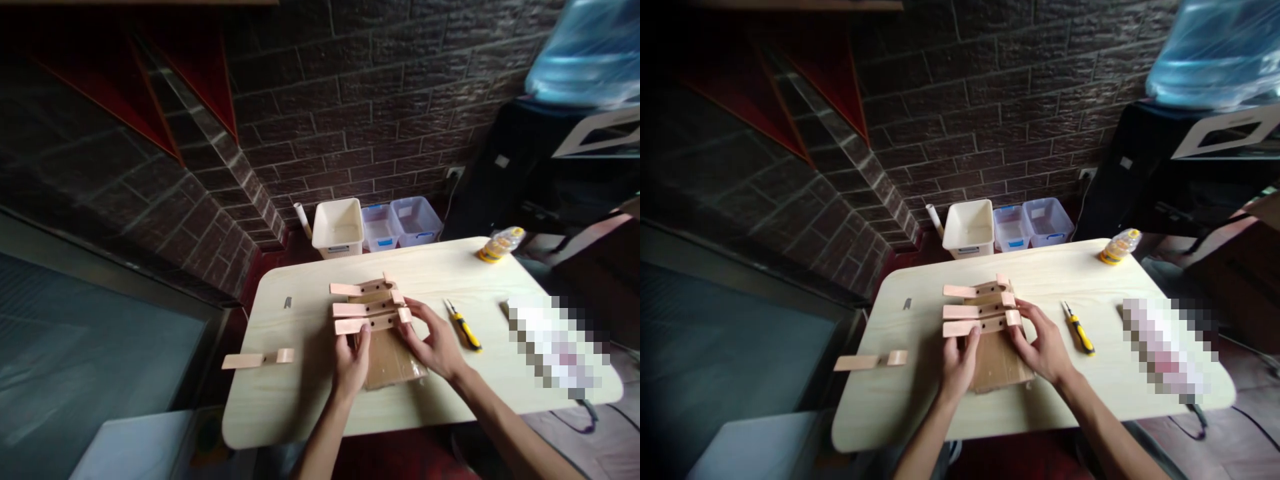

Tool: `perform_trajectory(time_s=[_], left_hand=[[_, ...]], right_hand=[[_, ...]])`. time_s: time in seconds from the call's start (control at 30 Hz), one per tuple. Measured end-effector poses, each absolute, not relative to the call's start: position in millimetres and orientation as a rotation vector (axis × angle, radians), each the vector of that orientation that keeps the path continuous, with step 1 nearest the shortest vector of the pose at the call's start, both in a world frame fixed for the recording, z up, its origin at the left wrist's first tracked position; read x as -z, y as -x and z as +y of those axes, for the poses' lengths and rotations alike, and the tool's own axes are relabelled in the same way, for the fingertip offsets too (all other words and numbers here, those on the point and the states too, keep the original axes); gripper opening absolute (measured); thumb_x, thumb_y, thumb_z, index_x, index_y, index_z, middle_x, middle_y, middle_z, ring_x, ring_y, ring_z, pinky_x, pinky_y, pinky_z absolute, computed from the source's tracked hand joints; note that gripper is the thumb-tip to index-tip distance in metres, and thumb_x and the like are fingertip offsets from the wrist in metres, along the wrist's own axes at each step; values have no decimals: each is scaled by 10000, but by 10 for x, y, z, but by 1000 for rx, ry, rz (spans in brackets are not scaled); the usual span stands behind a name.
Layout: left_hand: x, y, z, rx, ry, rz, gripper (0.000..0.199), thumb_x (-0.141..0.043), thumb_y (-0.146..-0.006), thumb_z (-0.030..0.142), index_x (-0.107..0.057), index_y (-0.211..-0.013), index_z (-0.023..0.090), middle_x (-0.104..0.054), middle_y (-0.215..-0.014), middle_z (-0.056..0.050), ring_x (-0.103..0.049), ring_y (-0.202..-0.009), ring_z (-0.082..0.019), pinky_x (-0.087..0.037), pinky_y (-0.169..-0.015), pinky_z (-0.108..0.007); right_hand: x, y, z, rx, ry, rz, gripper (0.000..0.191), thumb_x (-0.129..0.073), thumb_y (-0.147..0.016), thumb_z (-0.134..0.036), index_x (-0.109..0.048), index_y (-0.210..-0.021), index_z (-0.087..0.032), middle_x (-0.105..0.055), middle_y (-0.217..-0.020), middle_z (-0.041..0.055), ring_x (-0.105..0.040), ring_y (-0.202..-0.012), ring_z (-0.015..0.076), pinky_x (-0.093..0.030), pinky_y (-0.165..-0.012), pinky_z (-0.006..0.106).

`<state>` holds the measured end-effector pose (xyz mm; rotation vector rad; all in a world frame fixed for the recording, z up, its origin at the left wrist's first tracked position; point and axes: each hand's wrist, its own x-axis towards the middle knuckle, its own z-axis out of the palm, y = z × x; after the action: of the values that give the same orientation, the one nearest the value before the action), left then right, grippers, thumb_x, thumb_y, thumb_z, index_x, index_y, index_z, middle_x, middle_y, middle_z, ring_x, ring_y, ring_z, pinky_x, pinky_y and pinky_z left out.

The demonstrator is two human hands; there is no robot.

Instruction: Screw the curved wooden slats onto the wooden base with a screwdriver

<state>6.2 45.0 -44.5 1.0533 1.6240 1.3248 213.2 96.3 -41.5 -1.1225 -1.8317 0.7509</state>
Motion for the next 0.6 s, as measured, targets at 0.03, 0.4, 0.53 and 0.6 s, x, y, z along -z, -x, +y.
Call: perform_trajectory(time_s=[0.03,0.4,0.53,0.6], left_hand=[[447,-60,495,-1343,-1035,1630,668,-652,-939,683,-658,-1349,157,-733,-1380,-178,-692,-1317,-345,-552,-1144,-444],[488,10,628,-1442,-1084,1541,366,-728,-947,520,-688,-1113,197,-763,-1097,-87,-736,-1069,-261,-590,-982,-386],[454,42,619,-1411,-1181,1526,265,-703,-978,455,-647,-1041,204,-694,-987,-46,-690,-949,-207,-567,-914,-344],[401,73,604,-1348,-1237,1516,230,-688,-991,421,-625,-1045,207,-664,-976,-38,-667,-928,-193,-553,-897,-332]], right_hand=[[424,-2116,998,-739,1126,-1818,289,-618,-1016,-359,-690,-1274,-251,-696,-1431,109,-710,-1241,282,-598,-1073,462],[447,-2033,1115,-706,1128,-1757,139,-669,-918,-265,-672,-1057,-264,-654,-1289,114,-637,-1229,324,-552,-1037,517],[445,-1997,1141,-715,1129,-1740,153,-643,-931,-258,-664,-1083,-260,-629,-1287,116,-610,-1240,330,-523,-1042,529],[448,-1996,1137,-725,1130,-1735,158,-638,-944,-276,-663,-1099,-261,-620,-1295,119,-596,-1260,335,-506,-1056,537]])
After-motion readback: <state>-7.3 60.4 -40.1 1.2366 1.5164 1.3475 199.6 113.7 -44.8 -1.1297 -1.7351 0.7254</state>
